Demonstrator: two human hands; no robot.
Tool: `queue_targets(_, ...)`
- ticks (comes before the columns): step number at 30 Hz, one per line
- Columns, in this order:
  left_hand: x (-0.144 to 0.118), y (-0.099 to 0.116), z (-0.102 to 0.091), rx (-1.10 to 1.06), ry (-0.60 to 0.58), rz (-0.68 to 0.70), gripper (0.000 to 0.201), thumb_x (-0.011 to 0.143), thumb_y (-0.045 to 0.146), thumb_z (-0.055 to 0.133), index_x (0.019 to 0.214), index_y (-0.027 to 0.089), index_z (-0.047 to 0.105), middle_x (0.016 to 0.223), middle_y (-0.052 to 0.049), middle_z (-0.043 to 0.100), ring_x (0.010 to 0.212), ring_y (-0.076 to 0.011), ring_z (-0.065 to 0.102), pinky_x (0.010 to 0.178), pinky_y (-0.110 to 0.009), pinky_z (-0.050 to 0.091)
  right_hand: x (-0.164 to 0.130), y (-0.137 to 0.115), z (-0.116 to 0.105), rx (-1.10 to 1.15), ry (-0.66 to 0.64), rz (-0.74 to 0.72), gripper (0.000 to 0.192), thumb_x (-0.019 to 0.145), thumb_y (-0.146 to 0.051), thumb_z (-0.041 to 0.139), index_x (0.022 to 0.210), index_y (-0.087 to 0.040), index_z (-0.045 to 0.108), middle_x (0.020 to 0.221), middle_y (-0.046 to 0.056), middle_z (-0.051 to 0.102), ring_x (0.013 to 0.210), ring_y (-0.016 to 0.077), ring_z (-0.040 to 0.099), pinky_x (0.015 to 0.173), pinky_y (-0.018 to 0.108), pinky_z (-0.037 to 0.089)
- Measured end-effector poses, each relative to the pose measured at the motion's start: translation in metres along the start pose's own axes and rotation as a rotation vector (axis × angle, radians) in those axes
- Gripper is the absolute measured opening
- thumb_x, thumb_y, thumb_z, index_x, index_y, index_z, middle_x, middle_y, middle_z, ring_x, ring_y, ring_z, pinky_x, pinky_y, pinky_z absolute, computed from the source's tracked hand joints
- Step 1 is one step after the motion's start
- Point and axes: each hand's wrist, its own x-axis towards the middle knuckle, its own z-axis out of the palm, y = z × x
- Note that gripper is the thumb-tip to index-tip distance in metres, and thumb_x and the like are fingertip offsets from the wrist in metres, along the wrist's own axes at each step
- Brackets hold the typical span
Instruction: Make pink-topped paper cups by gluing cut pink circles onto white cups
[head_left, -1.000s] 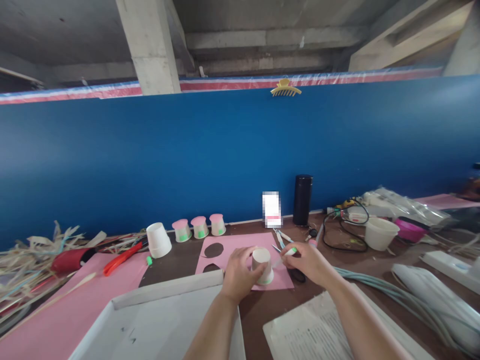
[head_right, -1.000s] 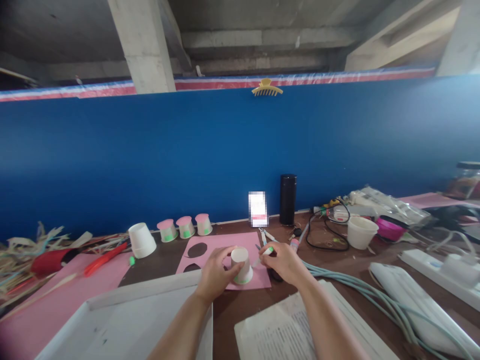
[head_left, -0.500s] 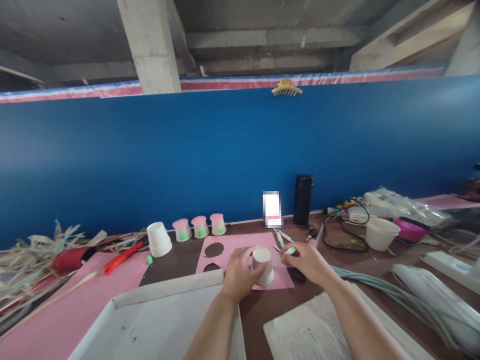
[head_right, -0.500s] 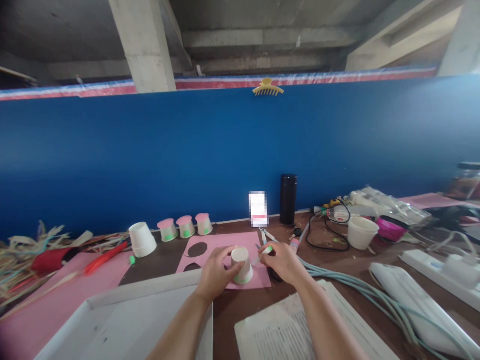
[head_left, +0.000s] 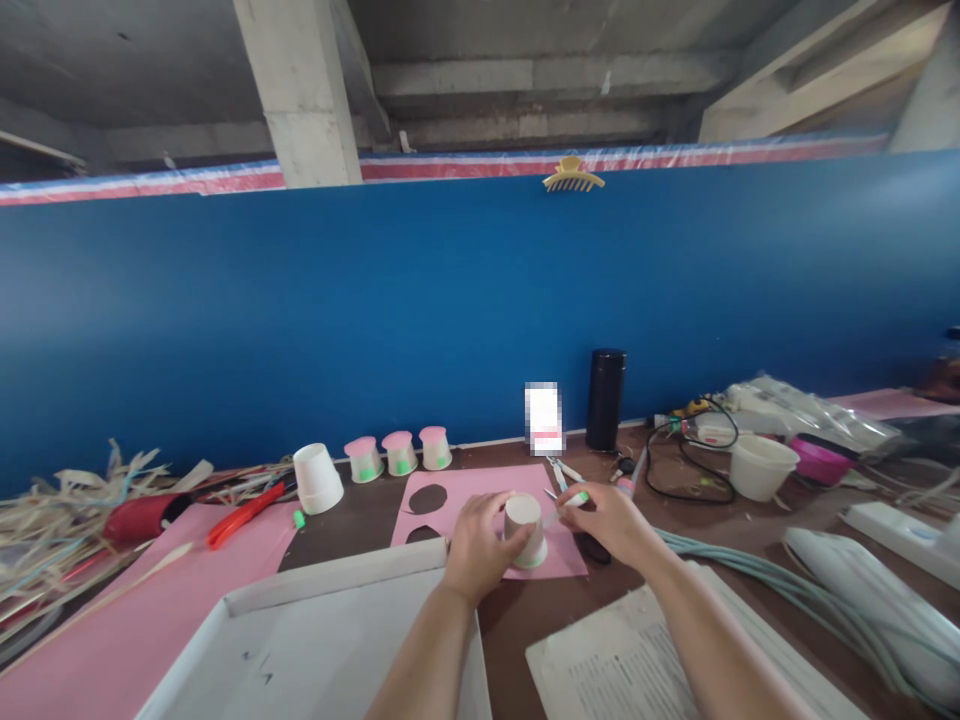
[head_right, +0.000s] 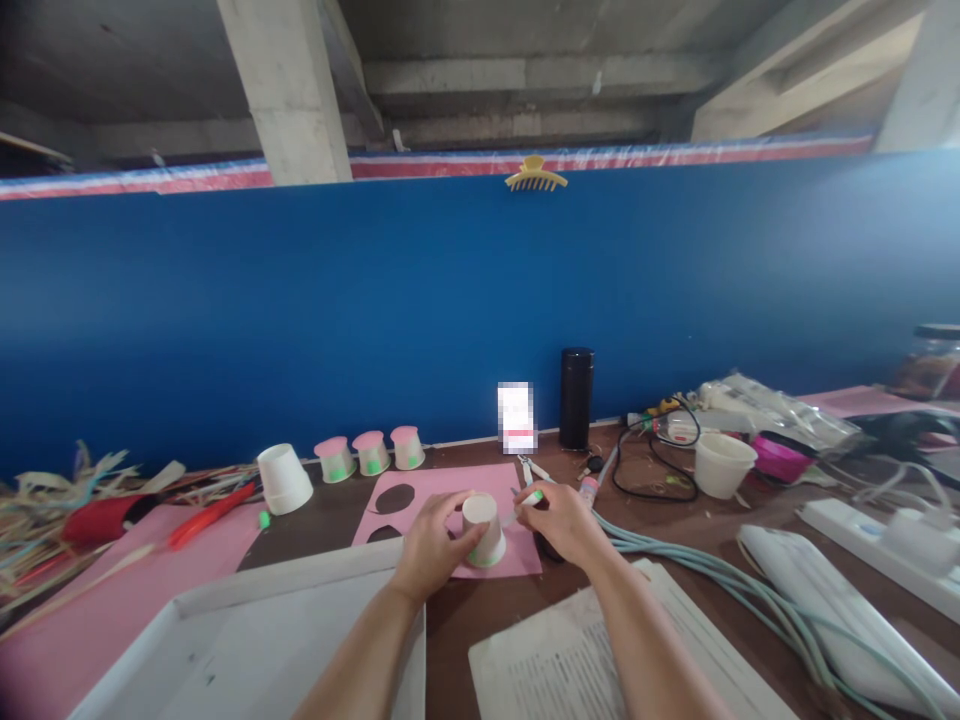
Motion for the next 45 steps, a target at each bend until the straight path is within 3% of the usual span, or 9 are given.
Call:
queue_targets(9,0.0,0.0,-0.002,-0.028,-0.011,-0.008,0.04,0.074,0.043,0.061,0.108,0.022,0.063,0.107,-0.007,0.066,0.101,-0.0252,0.058,0.087,-0.041,0.047,0.001,-0.001,0.002,0.08,-0.001,-0.012,0.021,0.071,-0.035,0.063,0.082,-0.018,0.068,0.065,0.002,0.069,0.064,0.0195,0.064,0.06,0.028,0.046)
queue_targets(17,0.0,0.001,-0.003,-0.055,-0.018,-0.001,0.042,0.075,0.047,0.06,0.109,0.023,0.063,0.107,-0.008,0.065,0.101,-0.0258,0.057,0.087,-0.042,0.046,0.003,-0.001,0.005,0.166,-0.001,-0.004,0.031,0.072,-0.038,0.063,0.094,-0.016,0.061,0.066,0.003,0.069,0.063,0.0184,0.065,0.058,0.027,0.048)
queue_targets(26,0.0,0.001,-0.004,-0.054,-0.029,-0.005,0.043,0.075,0.048,0.061,0.11,0.023,0.062,0.109,-0.006,0.065,0.102,-0.0247,0.056,0.089,-0.04,0.045,0.008,0.0,0.006,0.221,-0.026,-0.01,0.024,0.069,-0.038,0.066,0.08,-0.017,0.063,0.062,0.002,0.067,0.06,0.0177,0.063,0.058,0.027,0.048)
queue_targets(37,0.001,0.003,-0.006,-0.065,-0.047,-0.008,0.043,0.076,0.05,0.059,0.11,0.023,0.061,0.109,-0.005,0.065,0.102,-0.0241,0.056,0.088,-0.039,0.045,0.015,0.002,0.015,0.381,-0.005,0.018,0.032,0.066,-0.046,0.068,0.082,-0.019,0.059,0.065,0.0,0.064,0.064,0.0185,0.065,0.062,0.03,0.053)
queue_targets(45,0.0,0.003,-0.005,-0.064,-0.026,0.006,0.041,0.075,0.047,0.061,0.109,0.023,0.062,0.107,-0.005,0.066,0.1,-0.0241,0.057,0.088,-0.038,0.045,0.016,0.004,0.018,0.379,0.029,0.011,0.03,0.066,-0.046,0.067,0.078,-0.02,0.059,0.067,0.0,0.064,0.065,0.0191,0.065,0.062,0.031,0.053)
